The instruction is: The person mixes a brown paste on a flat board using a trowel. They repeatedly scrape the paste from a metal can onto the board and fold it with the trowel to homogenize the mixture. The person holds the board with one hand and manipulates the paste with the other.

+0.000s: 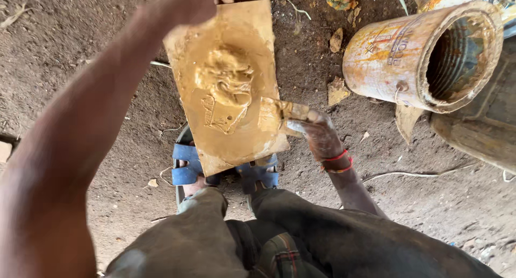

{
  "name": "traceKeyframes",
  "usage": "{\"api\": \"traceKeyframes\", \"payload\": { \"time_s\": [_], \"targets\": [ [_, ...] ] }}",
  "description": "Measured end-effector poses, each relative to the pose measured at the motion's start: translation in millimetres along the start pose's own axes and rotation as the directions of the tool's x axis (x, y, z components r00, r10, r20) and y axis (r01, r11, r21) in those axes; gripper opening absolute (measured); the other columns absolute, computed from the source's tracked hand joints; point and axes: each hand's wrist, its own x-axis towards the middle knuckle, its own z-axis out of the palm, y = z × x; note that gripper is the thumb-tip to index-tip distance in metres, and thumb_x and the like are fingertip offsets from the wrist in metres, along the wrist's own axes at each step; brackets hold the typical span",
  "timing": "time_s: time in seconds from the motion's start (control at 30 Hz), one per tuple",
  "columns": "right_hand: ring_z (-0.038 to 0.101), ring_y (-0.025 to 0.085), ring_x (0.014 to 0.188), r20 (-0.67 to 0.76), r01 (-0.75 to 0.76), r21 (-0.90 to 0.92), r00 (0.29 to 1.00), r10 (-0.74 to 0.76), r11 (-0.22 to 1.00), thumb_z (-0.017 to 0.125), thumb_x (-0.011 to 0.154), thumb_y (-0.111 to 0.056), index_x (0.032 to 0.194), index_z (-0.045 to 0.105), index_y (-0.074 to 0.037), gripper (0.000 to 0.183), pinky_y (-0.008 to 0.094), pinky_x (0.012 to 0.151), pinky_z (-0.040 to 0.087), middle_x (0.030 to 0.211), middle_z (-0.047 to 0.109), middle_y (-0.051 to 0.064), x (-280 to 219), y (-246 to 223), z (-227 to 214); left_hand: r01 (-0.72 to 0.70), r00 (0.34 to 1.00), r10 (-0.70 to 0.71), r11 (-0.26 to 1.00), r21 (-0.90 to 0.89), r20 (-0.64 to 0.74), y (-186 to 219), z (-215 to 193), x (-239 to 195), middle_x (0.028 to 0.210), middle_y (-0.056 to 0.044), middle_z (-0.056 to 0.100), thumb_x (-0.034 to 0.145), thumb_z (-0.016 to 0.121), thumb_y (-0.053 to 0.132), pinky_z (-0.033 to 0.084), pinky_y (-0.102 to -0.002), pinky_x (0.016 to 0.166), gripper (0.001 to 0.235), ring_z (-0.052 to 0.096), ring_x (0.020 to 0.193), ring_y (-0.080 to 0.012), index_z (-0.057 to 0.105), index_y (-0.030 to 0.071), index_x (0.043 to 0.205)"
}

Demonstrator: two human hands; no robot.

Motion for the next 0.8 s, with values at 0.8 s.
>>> {"api": "traceKeyframes", "payload": {
  "time_s": [0.8],
  "targets": [
    [0.067, 0.024, 0.092, 0.710, 0.749, -0.653, 0.658, -0.251, 0.114, 0.068, 0.085, -0.010, 0.117, 0.072, -0.009, 0.032, 0.042, 0.085, 0.058, 0.096, 0.072, 0.012, 183, -103, 110, 0.466, 0.766, -0.637, 0.645, -0.606, -0.088, 24, 169, -263, 0.104, -0.015, 0.073, 0.086, 0.073, 0.013, 0.058, -0.041, 0.083, 0.030, 0.072, 0.091, -0.0255, 0.067, 0.003, 0.114]
  ]
}}
